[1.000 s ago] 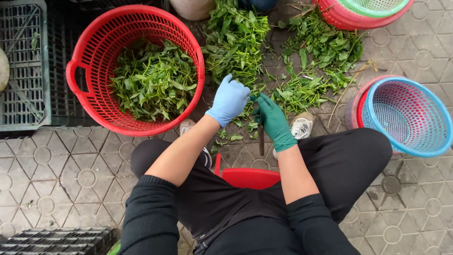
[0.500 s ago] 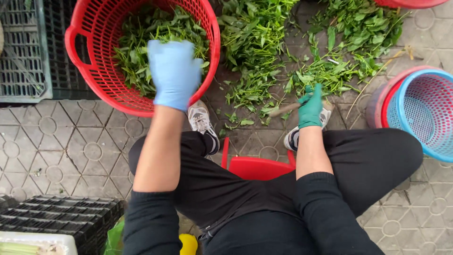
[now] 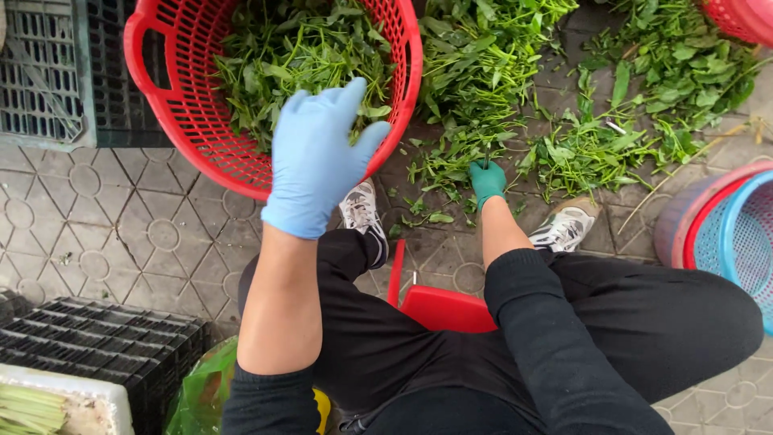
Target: Sorting and trimming leafy greens from a pile and placing them into a red basket
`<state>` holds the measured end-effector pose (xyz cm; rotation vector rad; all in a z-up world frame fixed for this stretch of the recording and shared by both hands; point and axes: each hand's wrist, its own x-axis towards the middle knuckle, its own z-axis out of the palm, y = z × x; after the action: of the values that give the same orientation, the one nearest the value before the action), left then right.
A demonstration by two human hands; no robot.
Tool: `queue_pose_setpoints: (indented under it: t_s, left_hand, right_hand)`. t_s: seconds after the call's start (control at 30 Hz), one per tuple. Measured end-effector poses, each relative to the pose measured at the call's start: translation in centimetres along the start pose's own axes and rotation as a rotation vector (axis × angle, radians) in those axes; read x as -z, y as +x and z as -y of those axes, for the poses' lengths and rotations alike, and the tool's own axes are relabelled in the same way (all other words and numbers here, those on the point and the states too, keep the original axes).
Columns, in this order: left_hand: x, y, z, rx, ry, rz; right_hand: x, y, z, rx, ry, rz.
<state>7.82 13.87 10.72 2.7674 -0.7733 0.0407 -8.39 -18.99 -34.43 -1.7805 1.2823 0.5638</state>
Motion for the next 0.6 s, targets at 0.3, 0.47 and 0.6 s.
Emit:
queue_pose_setpoints:
  t_s: [0.3, 0.47, 0.6]
  left_hand:
    - [-3.6, 2.4, -3.6, -0.190, 0.053, 0.087]
    - [-13.3, 3.7, -7.0, -0.377, -0.008, 0.089]
    - [-15.2, 4.2, -8.5, -0.423, 0.057, 0.119]
  right_hand:
    - [10.0, -13.4, 4.6, 0.168, 0.347, 0.236]
    - [15.2, -17.9, 4.5, 0.592, 0.413, 0.199]
    - [19.6, -22.9, 6.1, 0.700, 0.446, 0.136]
